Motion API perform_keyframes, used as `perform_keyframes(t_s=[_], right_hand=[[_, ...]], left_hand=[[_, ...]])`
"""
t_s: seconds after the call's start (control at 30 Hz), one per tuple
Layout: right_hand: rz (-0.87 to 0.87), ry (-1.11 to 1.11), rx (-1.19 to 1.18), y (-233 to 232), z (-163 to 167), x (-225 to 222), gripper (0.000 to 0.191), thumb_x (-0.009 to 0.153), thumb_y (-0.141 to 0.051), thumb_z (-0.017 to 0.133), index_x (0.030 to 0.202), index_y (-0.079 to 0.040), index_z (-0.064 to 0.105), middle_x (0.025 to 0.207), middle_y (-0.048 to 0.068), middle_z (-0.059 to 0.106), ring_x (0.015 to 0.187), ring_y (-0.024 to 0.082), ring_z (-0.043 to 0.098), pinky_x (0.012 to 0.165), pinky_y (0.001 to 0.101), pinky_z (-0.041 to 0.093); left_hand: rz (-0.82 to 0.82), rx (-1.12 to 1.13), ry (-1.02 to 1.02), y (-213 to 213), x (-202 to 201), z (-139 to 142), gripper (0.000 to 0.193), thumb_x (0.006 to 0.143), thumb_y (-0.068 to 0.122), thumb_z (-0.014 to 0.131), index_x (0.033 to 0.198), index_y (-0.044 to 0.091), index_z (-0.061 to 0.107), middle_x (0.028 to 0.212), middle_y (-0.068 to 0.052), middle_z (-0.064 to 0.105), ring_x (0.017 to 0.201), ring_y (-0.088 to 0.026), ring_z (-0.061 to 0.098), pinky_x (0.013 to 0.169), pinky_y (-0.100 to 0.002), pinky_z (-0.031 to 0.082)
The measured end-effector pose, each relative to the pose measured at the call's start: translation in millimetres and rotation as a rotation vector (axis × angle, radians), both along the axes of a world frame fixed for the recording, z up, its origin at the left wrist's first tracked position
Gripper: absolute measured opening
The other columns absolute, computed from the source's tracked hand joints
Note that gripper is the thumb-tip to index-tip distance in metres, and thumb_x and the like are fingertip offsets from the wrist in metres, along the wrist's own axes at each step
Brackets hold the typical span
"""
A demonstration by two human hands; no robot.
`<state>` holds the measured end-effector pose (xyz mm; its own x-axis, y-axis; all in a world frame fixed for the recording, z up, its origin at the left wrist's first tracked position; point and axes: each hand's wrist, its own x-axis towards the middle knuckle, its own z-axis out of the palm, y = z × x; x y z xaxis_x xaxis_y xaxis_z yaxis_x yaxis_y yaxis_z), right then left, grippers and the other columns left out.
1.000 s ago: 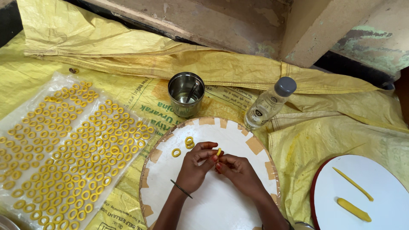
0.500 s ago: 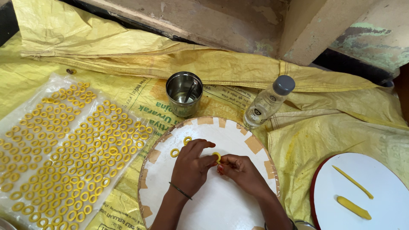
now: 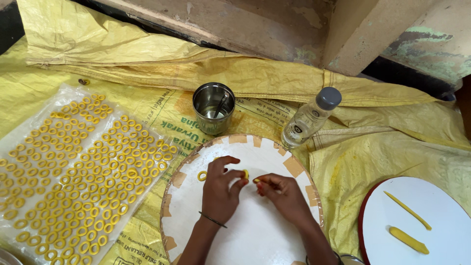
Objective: The person rolls yellow dough into thin ropes on a white board and then shapes them into small rings by hand. The finished rings are placed on a nearby white plate.
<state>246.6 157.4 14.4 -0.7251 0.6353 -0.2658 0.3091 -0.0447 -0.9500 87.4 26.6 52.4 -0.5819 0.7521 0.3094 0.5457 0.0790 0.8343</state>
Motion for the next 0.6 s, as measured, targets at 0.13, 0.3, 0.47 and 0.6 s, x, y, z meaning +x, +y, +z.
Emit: perform_keyframes(t_s=[0.13, 0.3, 0.47, 0.6], right_hand=[[-0.063, 0.032, -0.025, 9, -3, 5, 0.027, 0.095, -0.018, 0.069, 0.11, 0.003, 0.078, 0.085, 0.005, 0.076, 0.079, 0.01, 0.068, 0.076, 0.0282, 0.057], [-0.011, 0.056, -0.048, 4, -5, 3, 0.027, 0.095, -0.019, 0.069, 0.112, 0.002, 0.077, 0.088, 0.004, 0.076, 0.081, 0.01, 0.069, 0.076, 0.0276, 0.057], [-0.011, 0.013, -0.043, -1, -3, 1, 0.027, 0.095, -0.018, 0.069, 0.112, 0.001, 0.077, 0.09, 0.004, 0.077, 0.082, 0.009, 0.069, 0.078, 0.0272, 0.057], [-0.016, 0.002, -0.049, -1, -1, -1, 0.028, 0.095, -0.019, 0.069, 0.113, 0.001, 0.076, 0.091, 0.004, 0.078, 0.083, 0.009, 0.07, 0.078, 0.0272, 0.057]], left_hand=[[-0.112, 0.093, -0.844, 7, -13, -31, 0.017, 0.095, 0.019, 0.069, 0.104, 0.006, 0.077, 0.125, -0.004, 0.063, 0.111, -0.014, 0.064, 0.102, -0.032, 0.05], [-0.212, 0.227, -1.113, 3, -17, -63, 0.011, 0.094, 0.011, 0.071, 0.093, 0.001, 0.075, 0.131, -0.007, 0.064, 0.111, -0.014, 0.06, 0.102, -0.035, 0.045], [-0.271, 0.357, -1.216, -2, -19, -71, 0.004, 0.092, 0.004, 0.072, 0.091, 0.001, 0.075, 0.131, -0.008, 0.062, 0.12, -0.015, 0.06, 0.105, -0.038, 0.047], [-0.238, 0.414, -1.365, -3, -20, -61, 0.008, 0.095, 0.004, 0.071, 0.091, -0.001, 0.076, 0.133, -0.013, 0.063, 0.114, -0.02, 0.06, 0.108, -0.04, 0.048]])
